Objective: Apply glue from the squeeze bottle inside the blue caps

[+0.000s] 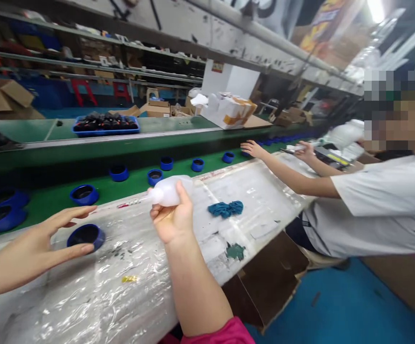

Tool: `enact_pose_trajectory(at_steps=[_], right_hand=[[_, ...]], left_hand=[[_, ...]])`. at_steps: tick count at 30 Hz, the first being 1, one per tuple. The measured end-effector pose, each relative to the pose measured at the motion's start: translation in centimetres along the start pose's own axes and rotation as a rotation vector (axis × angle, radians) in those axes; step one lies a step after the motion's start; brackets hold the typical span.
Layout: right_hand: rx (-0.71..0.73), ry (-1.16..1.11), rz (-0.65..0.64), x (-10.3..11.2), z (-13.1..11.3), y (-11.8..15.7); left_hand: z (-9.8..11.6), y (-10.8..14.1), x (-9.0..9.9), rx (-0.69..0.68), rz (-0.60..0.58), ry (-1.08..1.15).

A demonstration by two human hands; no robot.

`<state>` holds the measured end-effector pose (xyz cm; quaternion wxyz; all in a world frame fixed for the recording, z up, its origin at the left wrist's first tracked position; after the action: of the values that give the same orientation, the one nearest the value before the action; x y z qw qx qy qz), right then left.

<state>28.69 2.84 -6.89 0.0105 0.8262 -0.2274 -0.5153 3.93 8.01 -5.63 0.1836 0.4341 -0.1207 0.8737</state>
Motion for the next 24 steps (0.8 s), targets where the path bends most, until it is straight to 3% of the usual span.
enact_pose_trajectory(at_steps=[1, 3, 5, 8, 11, 14, 16, 18, 21, 24], right_hand=[[0.033, -0.025, 0.026, 0.4, -1.7, 0.3], [0.136, -0.078, 0.083, 1.8, -5.6, 1.2], [0.254, -0.118, 0.160, 4.2, -9.4, 2.4], [0.393, -0.144, 0.278, 8.2, -13.8, 4.6], [0.481, -0.141, 0.372, 11.1, -16.4, 6.8], [0.505, -0.117, 0.413, 12.1, -17.3, 8.3], [0.476, -0.097, 0.409, 12.1, -17.0, 8.8], [0.426, -0.070, 0.393, 11.9, -16.1, 8.9], [0.371, -0.001, 0.374, 11.5, -14.2, 8.4], [0.235, 0.039, 0.289, 9.8, -10.2, 7.0]], left_hand=[[1.9, -0.7, -0.5, -0.025, 0.004, -0.005], [7.1, -2.1, -3.5, -0.110, -0.102, 0.007], [12.5, -3.4, -8.2, -0.183, -0.258, -0.002], [18.9, -6.1, -14.9, -0.219, -0.334, -0.011], [23.2, -8.4, -20.5, -0.223, -0.340, -0.020], [25.2, -9.0, -23.9, -0.208, -0.362, -0.028], [25.2, -8.2, -24.2, -0.196, -0.388, -0.027], [23.9, -6.4, -22.9, -0.186, -0.402, -0.014], [20.2, -2.2, -18.3, -0.182, -0.404, 0.035], [15.1, 3.4, -12.3, -0.148, -0.402, 0.097]])
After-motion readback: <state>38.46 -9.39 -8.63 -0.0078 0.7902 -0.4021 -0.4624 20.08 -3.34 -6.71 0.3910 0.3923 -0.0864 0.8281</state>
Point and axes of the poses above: each hand's wrist, its own y-axis away from the middle knuckle, its own x-axis out of the back of the hand, z = x × y, the point moved 10 cm from there along -y, towards the middle knuckle, and after that the axes turned 8 degrees about x, right-handed, at the moved point
